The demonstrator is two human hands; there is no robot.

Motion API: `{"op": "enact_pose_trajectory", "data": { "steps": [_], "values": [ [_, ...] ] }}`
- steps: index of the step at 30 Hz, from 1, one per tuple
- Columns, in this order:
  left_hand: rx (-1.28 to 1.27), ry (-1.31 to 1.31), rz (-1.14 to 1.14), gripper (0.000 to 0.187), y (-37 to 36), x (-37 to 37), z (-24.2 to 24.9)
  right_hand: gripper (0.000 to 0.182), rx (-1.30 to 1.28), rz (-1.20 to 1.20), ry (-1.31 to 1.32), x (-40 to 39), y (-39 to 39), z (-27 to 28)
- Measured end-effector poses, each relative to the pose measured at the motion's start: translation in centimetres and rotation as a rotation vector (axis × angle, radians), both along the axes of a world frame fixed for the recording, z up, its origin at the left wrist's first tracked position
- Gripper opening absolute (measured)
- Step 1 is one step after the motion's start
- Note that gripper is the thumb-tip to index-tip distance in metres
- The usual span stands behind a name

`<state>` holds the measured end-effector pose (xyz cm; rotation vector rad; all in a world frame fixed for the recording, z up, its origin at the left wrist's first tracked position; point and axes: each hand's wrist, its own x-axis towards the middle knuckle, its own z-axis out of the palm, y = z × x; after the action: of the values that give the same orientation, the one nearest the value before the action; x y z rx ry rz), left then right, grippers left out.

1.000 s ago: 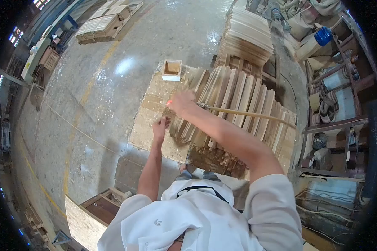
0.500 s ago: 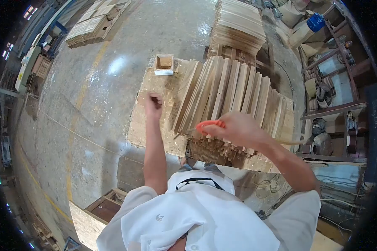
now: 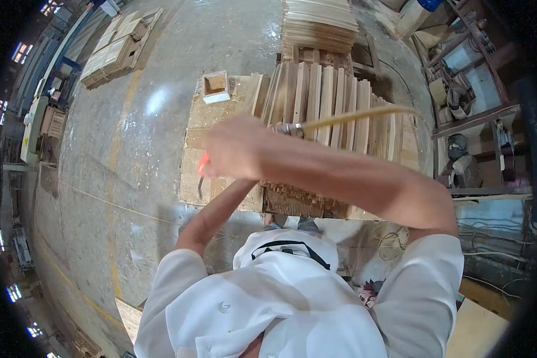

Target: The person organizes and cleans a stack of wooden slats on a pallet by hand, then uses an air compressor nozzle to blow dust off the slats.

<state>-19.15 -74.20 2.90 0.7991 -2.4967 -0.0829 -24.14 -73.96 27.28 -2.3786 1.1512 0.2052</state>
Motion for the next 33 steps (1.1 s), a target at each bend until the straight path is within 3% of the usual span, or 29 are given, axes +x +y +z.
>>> {"op": "enact_pose_trajectory", "data": {
  "steps": [2,4,6,10,14,15,20,25,28,33],
  "values": [
    [0.792,0.376,0.138,0.04,0.0,2.6,-4.5,0.055,-0.091,-0.013,0.026,-0.9,-2.5,-2.8],
    [0.344,0.216,0.405,0.041,1.8,5.4,-5.9,0.054,-0.183,-0.019,0.048,-1.3,-2.8,-4.2],
    [0.363,0.215,0.561,0.049,3.5,8.6,-9.9,0.05,-0.187,-0.01,0.255,-1.9,-1.8,-4.8],
    [0.473,0.304,0.601,0.051,8.4,12.5,-12.7,0.044,-0.288,0.068,0.318,-3.8,4.1,-8.8],
    [0.617,0.382,0.738,0.052,10.5,13.1,-13.6,0.038,-0.092,-0.199,0.383,-7.6,11.8,-11.1],
    [0.647,0.434,0.765,0.051,10.6,13.1,-13.6,0.039,-0.145,-0.268,0.348,-9.4,14.1,-12.3],
    [0.681,0.497,0.688,0.05,8.9,11.4,-12.0,0.042,-0.088,-0.632,0.457,-17.6,23.1,-14.4],
    [0.687,0.542,0.532,0.05,4.0,6.2,-9.0,0.056,-0.129,-1.072,0.512,-26.3,30.1,-14.8],
    [0.62,0.466,0.446,0.05,1.6,1.1,-5.6,0.063,-0.119,-1.355,0.425,-31.5,31.6,-14.5],
    [0.628,0.455,0.26,0.055,-0.9,-8.9,-1.9,0.065,-0.03,-1.56,0.409,-41.7,32.7,-16.0]
  ]
}}
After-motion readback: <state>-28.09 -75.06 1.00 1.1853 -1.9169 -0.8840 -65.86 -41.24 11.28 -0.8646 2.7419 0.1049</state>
